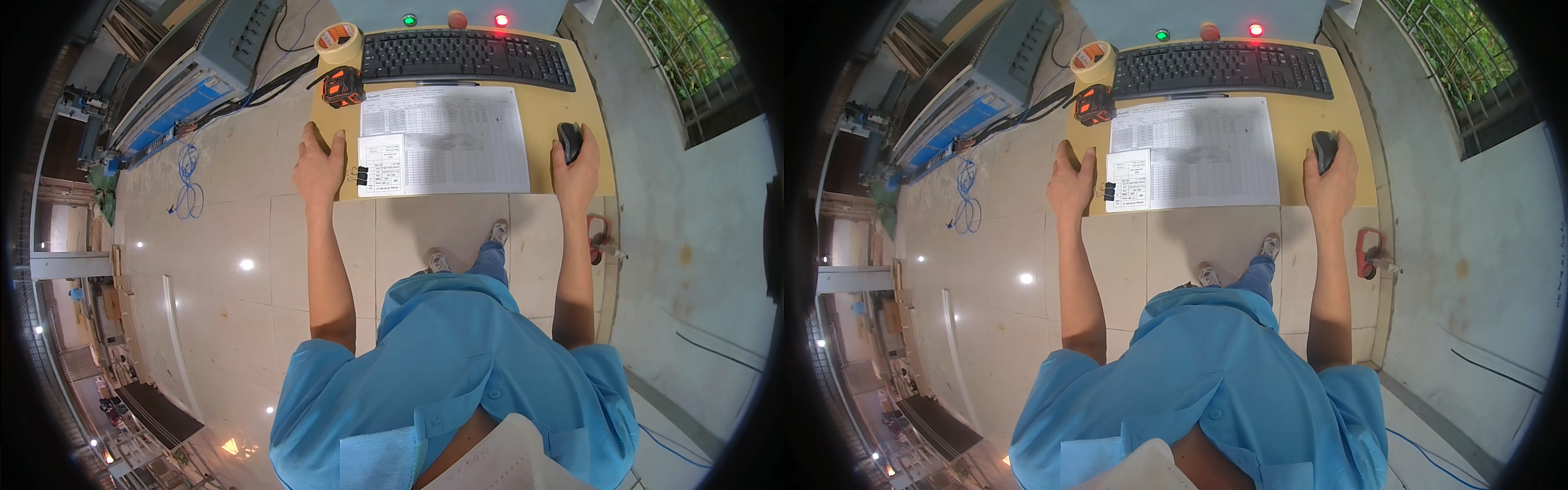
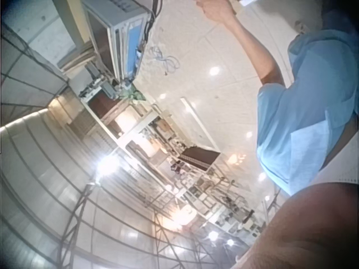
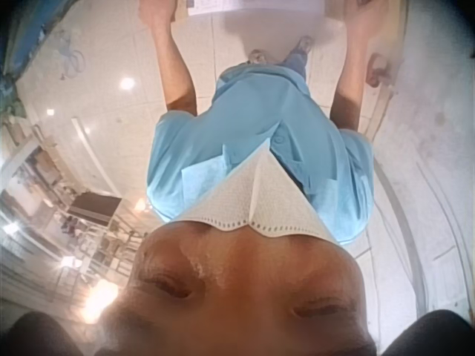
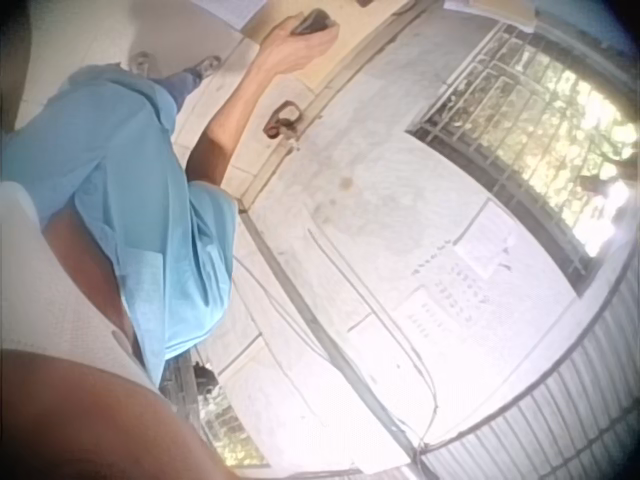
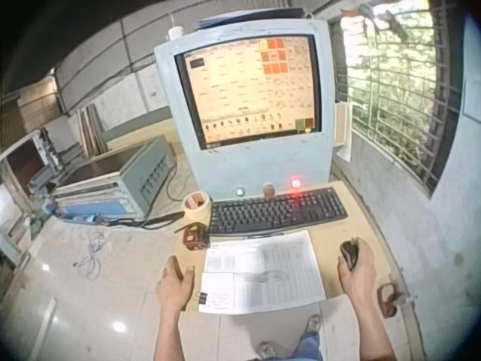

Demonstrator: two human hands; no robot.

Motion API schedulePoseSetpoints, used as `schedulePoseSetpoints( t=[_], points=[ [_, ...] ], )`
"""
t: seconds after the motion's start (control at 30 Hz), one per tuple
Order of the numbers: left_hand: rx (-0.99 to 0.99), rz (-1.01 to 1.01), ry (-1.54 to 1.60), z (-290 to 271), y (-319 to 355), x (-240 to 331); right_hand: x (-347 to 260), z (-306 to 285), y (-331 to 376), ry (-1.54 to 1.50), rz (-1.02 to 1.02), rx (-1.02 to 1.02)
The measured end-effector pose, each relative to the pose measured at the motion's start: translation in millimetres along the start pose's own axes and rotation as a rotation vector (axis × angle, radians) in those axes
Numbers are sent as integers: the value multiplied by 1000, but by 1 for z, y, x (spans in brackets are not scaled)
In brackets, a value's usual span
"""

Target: The person places a dark wood panel onto a machine bed, then walks to a control desk to operate a computer and write on a paper. They return to the machine to measure the panel with a tape measure, then go back to the desk to continue computer operations.

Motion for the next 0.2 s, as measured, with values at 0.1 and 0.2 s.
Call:
schedulePoseSetpoints(
  t=[0.1,0.2],
  points=[
    [-25,-29,2,-1,-1,1,0,0,0,-4,-5,0],
    [-40,-34,10,0,-1,0,1,0,-1,-10,-3,-9]
  ],
)
Point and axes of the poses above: each hand's wrist, its own y-axis away from the middle knuckle, its own z-axis out of the palm, x = y × z, the point moved 1 cm from there along -y, towards the middle knuckle, and after that the axes turned 1 degree about y, right-handed, at the moved point
